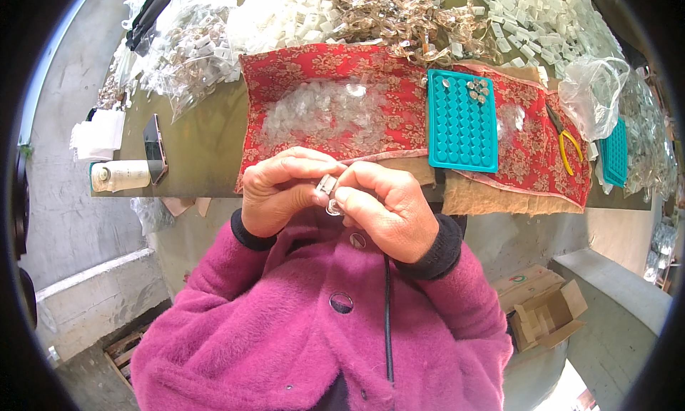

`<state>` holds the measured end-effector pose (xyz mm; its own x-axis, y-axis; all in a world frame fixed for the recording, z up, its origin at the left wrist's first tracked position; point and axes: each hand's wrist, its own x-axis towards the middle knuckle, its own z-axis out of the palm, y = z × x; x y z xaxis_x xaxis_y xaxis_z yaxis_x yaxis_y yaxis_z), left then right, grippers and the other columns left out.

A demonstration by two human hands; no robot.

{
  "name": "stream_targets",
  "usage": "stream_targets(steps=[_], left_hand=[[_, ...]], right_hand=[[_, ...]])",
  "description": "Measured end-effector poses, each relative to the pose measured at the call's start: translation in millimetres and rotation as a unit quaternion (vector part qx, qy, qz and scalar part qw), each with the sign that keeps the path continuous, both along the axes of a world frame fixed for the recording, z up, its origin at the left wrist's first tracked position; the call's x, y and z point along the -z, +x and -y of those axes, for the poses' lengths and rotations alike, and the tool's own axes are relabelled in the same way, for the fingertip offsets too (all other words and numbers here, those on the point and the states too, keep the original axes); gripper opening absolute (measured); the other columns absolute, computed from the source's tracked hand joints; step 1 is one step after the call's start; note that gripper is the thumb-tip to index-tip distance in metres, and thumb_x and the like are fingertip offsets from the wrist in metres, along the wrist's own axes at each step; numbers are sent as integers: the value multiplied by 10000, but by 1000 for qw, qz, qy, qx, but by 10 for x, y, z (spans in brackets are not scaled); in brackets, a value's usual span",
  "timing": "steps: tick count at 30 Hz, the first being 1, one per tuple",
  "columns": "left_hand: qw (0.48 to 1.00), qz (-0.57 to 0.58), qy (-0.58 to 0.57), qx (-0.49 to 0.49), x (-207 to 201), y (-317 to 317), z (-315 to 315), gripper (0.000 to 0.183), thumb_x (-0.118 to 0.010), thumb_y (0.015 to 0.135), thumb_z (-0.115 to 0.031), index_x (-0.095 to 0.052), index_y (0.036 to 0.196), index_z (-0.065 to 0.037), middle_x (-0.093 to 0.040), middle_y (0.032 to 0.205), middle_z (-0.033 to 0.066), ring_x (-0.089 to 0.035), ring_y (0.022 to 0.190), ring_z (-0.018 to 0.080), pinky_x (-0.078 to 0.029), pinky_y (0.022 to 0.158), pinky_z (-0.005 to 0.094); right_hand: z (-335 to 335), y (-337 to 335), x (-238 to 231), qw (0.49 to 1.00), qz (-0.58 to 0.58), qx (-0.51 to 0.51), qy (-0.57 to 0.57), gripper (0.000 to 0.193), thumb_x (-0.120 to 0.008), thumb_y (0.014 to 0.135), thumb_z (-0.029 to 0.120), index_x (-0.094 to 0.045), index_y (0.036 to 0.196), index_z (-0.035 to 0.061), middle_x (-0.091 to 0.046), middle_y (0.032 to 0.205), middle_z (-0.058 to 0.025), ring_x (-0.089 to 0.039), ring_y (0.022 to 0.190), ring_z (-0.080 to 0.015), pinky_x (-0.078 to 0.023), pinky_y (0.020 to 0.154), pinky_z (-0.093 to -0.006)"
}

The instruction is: The person assembles small electronic components by hand, inserting metal pins into white plastic housings and placing them into a blue tray. The person repeatedly picks components from a pile, aligns and inserts pins, and deposits finished units into the tray.

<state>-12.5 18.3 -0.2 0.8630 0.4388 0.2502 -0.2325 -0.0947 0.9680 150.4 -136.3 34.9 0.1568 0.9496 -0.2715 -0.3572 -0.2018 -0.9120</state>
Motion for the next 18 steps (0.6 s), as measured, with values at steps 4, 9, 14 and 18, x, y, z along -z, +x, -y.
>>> stream_targets(steps=[4,9,14,18], left_hand=[[994,-15,-105,19,38,-46,-4,357,-747,874,125,-727,1209,3,-720,1201,176,-699,1106,229,-564,983,362],[973,4,-230,5,38,-110,-47,278,-726,904,134,-710,1156,18,-696,1170,171,-713,984,210,-625,844,332],[985,-4,-169,-45,60,-192,-178,257,-761,861,122,-708,1091,20,-655,1169,169,-702,930,206,-647,752,315],[973,-31,-224,-54,63,-222,-184,210,-766,881,85,-720,1075,18,-653,1185,149,-686,962,200,-631,795,311]], right_hand=[[-23,-46,91,1000,7,7,20,132,-601,1060,89,-675,1058,-20,-674,889,-27,-609,766,-70,-523,720,-246],[49,-4,100,990,137,-21,11,160,-637,1059,102,-697,1122,-32,-709,879,-34,-642,720,-70,-536,661,-235],[33,32,204,938,328,111,34,98,-676,1024,50,-706,1084,-22,-712,857,-67,-662,614,-86,-531,569,-245],[-169,108,399,759,619,176,100,208,-744,901,31,-668,1094,23,-647,971,-150,-670,861,-362,-576,718,-430]])
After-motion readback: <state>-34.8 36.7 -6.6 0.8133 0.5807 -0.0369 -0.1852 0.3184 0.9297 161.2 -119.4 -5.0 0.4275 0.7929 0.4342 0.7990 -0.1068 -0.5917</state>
